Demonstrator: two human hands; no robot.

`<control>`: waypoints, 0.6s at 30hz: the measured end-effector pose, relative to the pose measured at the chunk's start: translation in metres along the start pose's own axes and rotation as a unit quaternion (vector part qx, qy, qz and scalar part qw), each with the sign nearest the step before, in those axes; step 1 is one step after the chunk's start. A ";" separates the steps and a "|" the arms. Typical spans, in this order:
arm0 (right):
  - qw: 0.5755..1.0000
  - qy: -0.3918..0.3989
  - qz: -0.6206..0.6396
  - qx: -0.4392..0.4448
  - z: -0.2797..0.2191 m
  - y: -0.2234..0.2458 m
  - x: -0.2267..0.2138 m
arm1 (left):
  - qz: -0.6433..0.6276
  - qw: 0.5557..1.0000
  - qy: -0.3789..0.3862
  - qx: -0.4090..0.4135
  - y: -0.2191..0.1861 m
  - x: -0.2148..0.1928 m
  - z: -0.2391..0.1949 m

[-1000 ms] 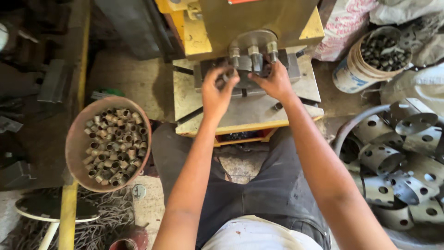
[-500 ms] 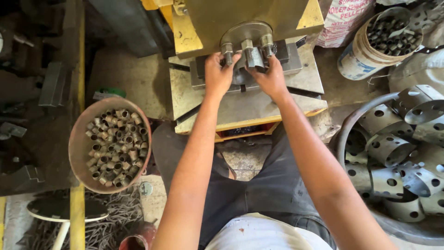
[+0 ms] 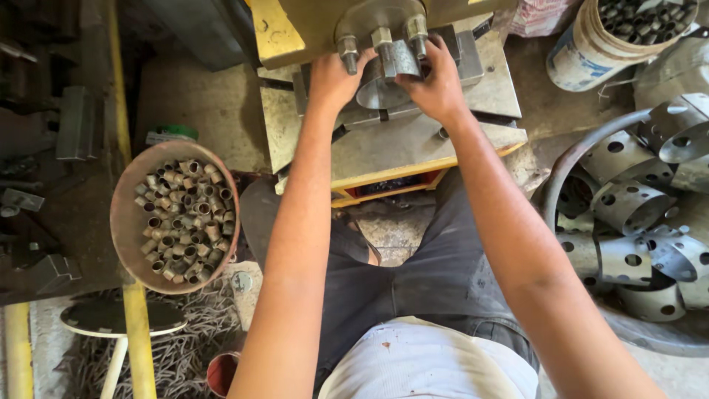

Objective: The person picks up metal cylinders from a basket and small metal tubes from a bowl, then places them into an industrial press to join the components. They remove the joined parts and place them into the basket.

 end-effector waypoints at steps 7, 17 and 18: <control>0.996 0.031 0.066 0.043 0.001 -0.002 -0.006 | 0.004 0.989 0.059 -0.138 0.000 0.000 -0.001; 0.996 -0.057 0.066 0.036 -0.013 -0.017 0.008 | 0.068 0.994 0.083 -0.021 0.010 0.001 0.011; 0.994 -0.065 0.076 0.040 -0.012 -0.018 0.009 | 0.097 0.987 0.119 -0.045 0.013 0.005 0.013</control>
Point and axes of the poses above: each hand's wrist, its own z-axis towards the middle knuckle, its own x-axis out of the palm, y = z × x, the point moved 3 cm from there along z, towards the middle knuckle, and after that the axes turned 1 degree about -y, right-handed, at the moved point
